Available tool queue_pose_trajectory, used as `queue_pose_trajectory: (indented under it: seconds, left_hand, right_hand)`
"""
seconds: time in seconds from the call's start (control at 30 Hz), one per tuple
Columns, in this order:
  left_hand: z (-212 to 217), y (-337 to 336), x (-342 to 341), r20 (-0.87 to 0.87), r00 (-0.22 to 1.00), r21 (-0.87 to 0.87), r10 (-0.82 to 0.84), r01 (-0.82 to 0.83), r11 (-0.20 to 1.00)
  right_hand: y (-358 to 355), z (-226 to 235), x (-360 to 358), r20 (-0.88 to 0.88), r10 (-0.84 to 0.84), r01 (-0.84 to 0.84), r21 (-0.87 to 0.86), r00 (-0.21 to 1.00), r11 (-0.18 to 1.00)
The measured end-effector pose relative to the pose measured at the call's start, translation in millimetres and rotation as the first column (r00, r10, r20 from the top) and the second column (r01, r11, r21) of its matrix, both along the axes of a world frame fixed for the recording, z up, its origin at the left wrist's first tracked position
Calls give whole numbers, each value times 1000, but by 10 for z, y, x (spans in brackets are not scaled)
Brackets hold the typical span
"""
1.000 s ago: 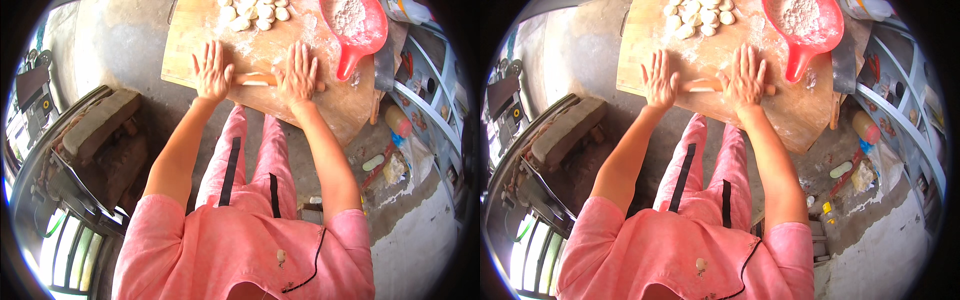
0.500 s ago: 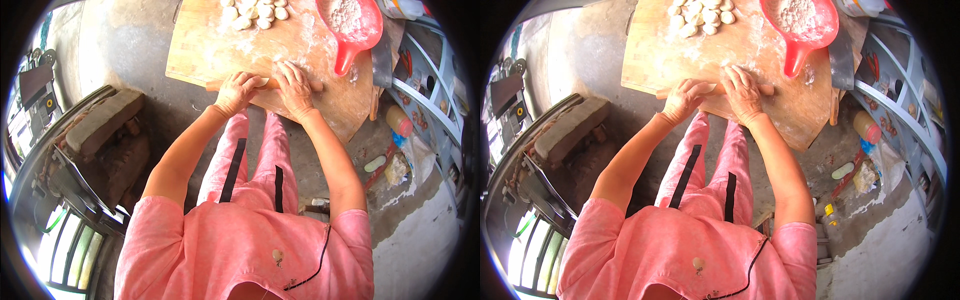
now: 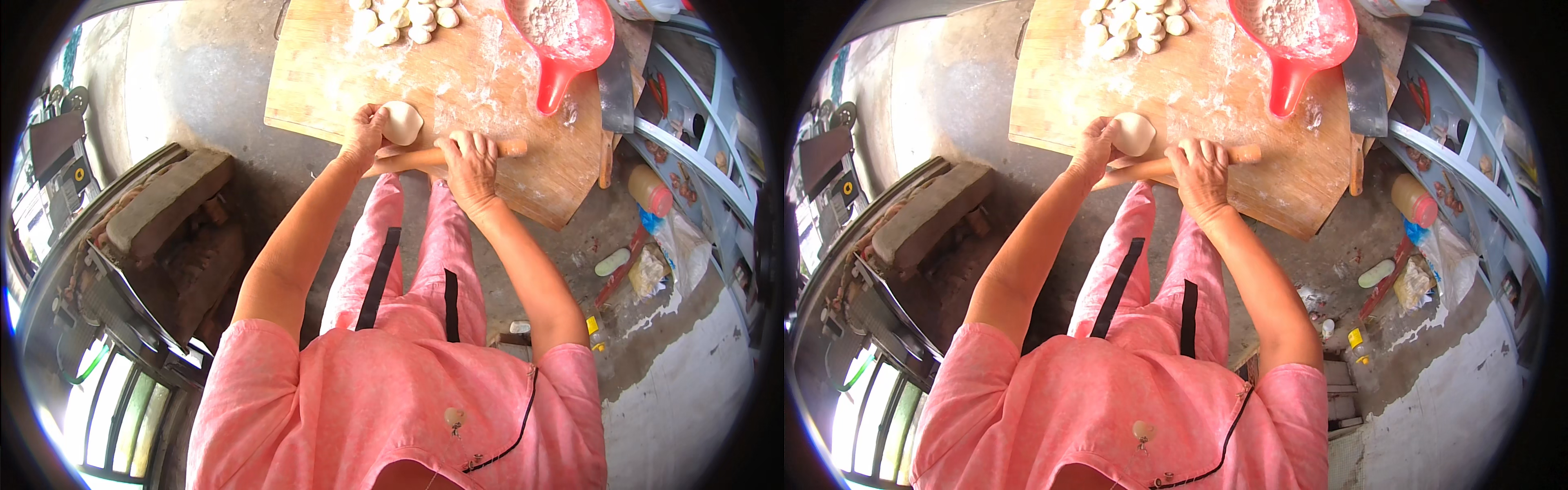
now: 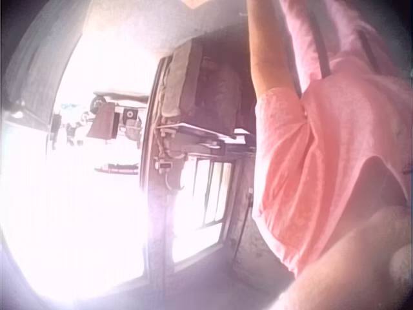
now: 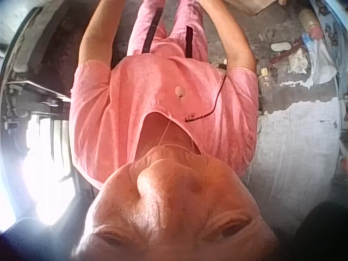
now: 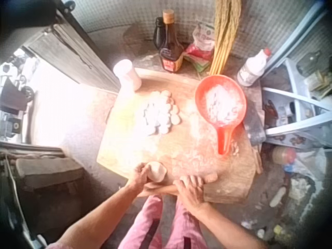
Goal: The person uses a rolling pin to flatten small pieces of dough into thin, round wrappers on a wooden board, then places each finished wrapper onto a tray.
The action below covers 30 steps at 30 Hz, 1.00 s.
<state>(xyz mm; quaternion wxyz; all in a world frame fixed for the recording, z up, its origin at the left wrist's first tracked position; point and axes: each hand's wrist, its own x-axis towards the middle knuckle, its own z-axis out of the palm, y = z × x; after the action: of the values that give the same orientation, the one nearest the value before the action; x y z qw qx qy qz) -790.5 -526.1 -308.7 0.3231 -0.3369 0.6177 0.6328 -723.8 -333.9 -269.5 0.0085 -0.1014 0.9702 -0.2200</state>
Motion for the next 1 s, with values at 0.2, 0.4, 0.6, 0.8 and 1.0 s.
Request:
queue_pose_trajectory:
  seconds: [0.2, 0.4, 0.6, 0.8, 1.0]
  left_hand:
    - [81, -132, -107, 30, 977, 94, 210, -212, 973]
    - [88, -917, -709, -273, 935, 33, 228, -228, 973]
    - [287, -775, -740, -378, 749, -879, -543, -108, 464]
    - [193, 50, -935, -435, 268, -890, -860, 14, 455]
    - [7, 342, -1123, -392, 621, -846, -679, 48, 532]
  right_hand:
    - [11, 26, 257, 131, -47, 55, -58, 990, 997]
    - [-41, 68, 382, 166, -61, 77, -88, 984, 993]
    - [-58, 23, 436, 191, -55, 75, -100, 980, 992]
    - [-32, 44, 458, 220, -12, 41, -127, 975, 991]
    - [-18, 18, 498, 162, -17, 40, -139, 987, 989]
